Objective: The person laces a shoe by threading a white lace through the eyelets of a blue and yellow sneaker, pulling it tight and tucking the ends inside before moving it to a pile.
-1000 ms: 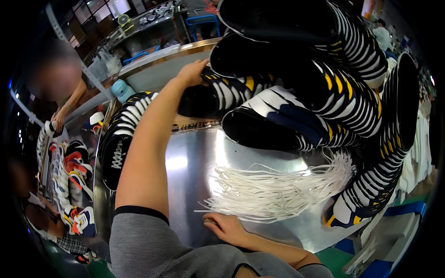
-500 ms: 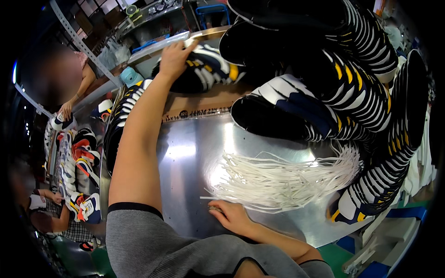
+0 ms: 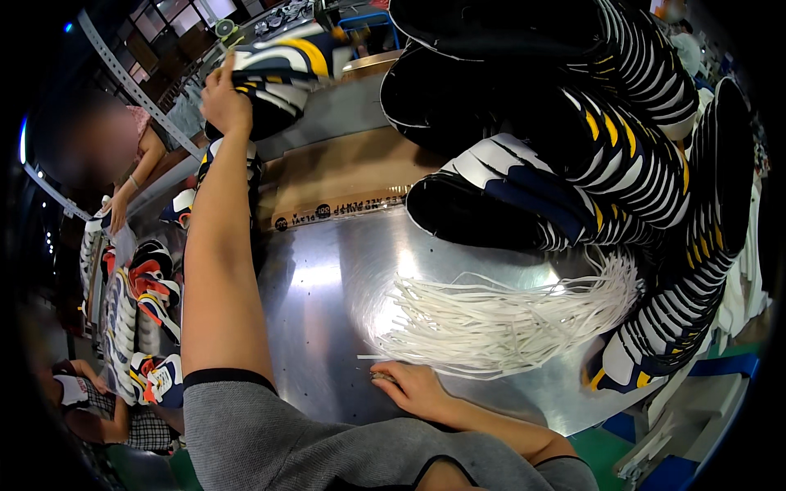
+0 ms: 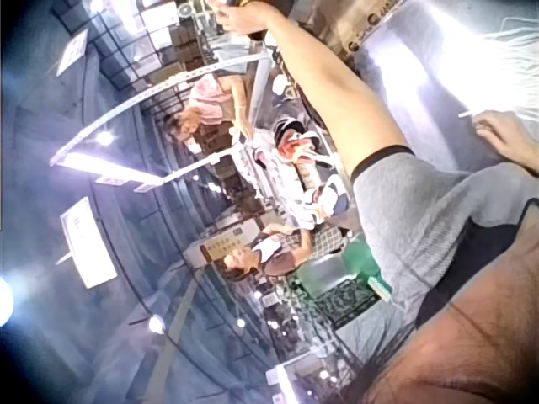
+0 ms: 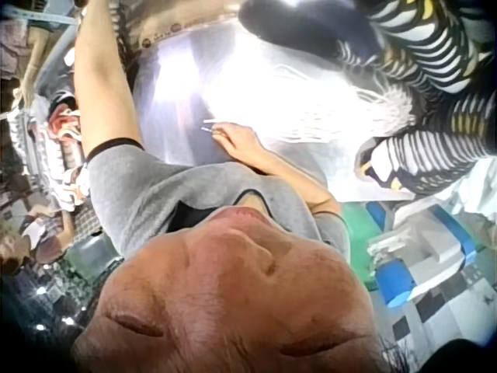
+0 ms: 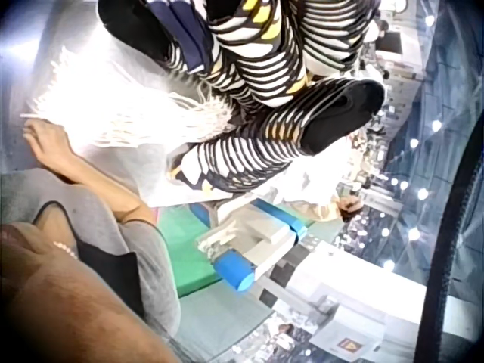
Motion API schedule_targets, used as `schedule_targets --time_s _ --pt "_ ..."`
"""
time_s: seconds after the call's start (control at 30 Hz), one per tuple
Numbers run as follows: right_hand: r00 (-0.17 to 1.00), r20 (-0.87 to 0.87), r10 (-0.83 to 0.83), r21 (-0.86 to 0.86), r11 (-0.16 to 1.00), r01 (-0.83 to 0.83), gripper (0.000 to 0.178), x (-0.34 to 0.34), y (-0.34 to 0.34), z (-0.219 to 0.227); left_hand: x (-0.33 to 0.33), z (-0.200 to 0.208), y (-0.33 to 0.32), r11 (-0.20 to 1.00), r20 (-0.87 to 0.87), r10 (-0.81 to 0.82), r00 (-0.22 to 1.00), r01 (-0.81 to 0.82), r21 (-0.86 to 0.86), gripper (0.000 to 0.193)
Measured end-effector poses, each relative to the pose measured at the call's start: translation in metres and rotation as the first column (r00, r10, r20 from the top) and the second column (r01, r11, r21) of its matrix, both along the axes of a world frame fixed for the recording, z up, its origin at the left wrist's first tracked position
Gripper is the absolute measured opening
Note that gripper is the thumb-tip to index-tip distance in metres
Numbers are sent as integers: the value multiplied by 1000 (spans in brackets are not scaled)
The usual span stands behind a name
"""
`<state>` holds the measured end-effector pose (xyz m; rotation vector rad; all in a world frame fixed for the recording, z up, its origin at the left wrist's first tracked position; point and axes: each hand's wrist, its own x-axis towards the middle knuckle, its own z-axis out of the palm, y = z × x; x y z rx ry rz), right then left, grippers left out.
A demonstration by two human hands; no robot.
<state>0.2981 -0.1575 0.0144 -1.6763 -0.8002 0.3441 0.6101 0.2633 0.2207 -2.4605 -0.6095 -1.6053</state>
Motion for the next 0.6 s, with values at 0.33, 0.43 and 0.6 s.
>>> schedule_targets --time_s 0.33,0.43,0.6 --pt "995 92 -28 -14 999 30 20 -3 -1 -2 -20 67 -26 336 631 -645 431 902 -273 55" --pt "990 142 -24 -9 1000 26 21 -5 -2 -6 -97 67 -32 95 522 -694 496 782 -616 47" --pt "939 340 59 41 996 -77 21 -15 -4 -7 -246 22 -134 520 -256 -843 472 596 -612 56"
